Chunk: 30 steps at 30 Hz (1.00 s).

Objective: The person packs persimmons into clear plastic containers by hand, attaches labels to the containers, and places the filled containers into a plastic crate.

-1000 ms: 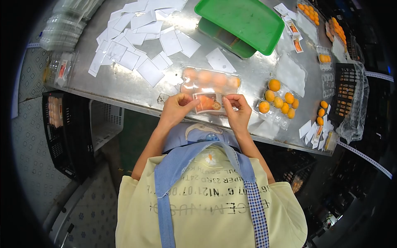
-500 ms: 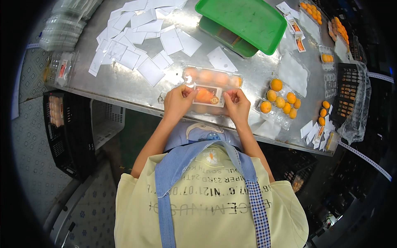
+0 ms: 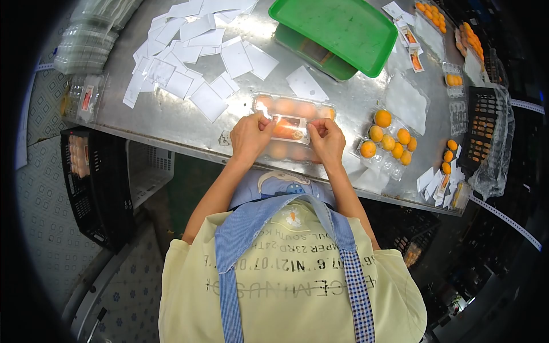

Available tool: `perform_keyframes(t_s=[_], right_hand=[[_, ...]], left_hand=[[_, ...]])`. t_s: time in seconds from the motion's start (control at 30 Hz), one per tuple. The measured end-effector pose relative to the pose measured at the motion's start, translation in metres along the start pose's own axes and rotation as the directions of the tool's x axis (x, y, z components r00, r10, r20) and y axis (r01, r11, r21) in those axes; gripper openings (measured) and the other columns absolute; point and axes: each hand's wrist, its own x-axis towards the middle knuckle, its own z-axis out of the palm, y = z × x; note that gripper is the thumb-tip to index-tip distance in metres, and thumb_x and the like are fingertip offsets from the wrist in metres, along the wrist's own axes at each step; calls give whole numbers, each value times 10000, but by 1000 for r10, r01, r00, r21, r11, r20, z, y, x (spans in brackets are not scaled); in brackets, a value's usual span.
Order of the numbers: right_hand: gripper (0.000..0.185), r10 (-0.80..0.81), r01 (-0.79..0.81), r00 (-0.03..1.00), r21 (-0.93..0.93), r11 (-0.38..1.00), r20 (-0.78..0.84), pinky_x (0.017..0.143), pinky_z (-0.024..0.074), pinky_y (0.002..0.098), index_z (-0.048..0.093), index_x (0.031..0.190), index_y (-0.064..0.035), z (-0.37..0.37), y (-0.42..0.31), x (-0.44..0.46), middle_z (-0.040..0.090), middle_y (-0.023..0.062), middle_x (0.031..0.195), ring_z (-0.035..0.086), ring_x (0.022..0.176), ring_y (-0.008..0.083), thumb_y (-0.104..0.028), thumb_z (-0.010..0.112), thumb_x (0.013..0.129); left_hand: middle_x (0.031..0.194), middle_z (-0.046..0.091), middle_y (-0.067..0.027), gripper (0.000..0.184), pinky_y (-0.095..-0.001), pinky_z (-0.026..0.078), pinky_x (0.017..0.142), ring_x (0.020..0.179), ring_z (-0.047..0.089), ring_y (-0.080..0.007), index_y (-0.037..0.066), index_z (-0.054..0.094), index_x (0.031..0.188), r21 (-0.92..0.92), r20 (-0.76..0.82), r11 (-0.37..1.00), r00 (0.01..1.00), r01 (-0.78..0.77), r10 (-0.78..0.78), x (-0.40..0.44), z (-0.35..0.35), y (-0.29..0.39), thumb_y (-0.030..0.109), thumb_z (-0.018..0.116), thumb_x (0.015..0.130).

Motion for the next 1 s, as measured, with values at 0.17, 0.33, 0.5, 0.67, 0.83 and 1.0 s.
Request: perform_keyframes(t_s=[0.17, 0.33, 0.5, 0.67, 0.83, 1.0], right_hand=[[155, 9, -9, 1000, -13, 1000, -1, 574, 462, 244, 666, 798, -38, 1, 1, 1, 624, 26, 684, 562, 599, 104, -172, 731, 754], [156, -1, 1, 1000, -34, 999, -5, 572, 462, 248, 665, 792, -40, 1, -1, 1, 623, 24, 680, 564, 595, 108, -175, 731, 751], [151, -17, 16, 1000, -25, 1000, -13, 568, 465, 253, 664, 788, -43, 1, 0, 1, 627, 28, 681, 572, 593, 113, -174, 727, 749], [136, -7, 7, 1000, -10, 1000, -17, 582, 461, 287, 657, 770, -66, 2, -1, 1, 620, 32, 676, 573, 605, 152, -181, 723, 739], [143, -27, 27, 1000, 6, 1000, -15, 608, 450, 356, 642, 812, -108, 3, -4, 1, 590, 27, 624, 561, 606, 221, -193, 716, 723], [382, -23, 21, 999, -40, 999, -45, 706, 464, 362, 563, 1066, -78, -7, -16, 3, 576, 82, 874, 561, 782, 239, -186, 708, 730]], left_hand=[[691, 636, -54, 231, -383, 470, 623, 675, 616, -248, 90, 660, 740, 4, 25, 1000, 999, 20, -20, 1, 0, 1, 319, 682, 771], [688, 636, -56, 238, -388, 470, 623, 677, 619, -252, 90, 661, 739, 2, 26, 999, 999, 33, -33, 2, 0, 3, 325, 683, 767], [686, 640, -59, 245, -389, 471, 622, 673, 623, -258, 88, 664, 736, -4, 20, 999, 999, 34, -34, 3, -1, 4, 331, 686, 763], [682, 638, -59, 251, -392, 471, 625, 673, 623, -265, 84, 663, 726, 3, 23, 999, 999, 34, -34, 4, -1, 5, 332, 688, 760], [669, 630, -56, 247, -396, 470, 628, 671, 622, -270, 84, 657, 740, 33, 43, 998, 998, 49, -50, 5, -2, 7, 328, 692, 759], [838, 623, -116, 412, -398, 471, 673, 777, 613, -289, 48, 576, 995, 75, -78, 997, 997, -9, 15, 0, -3, 3, 331, 726, 736]])
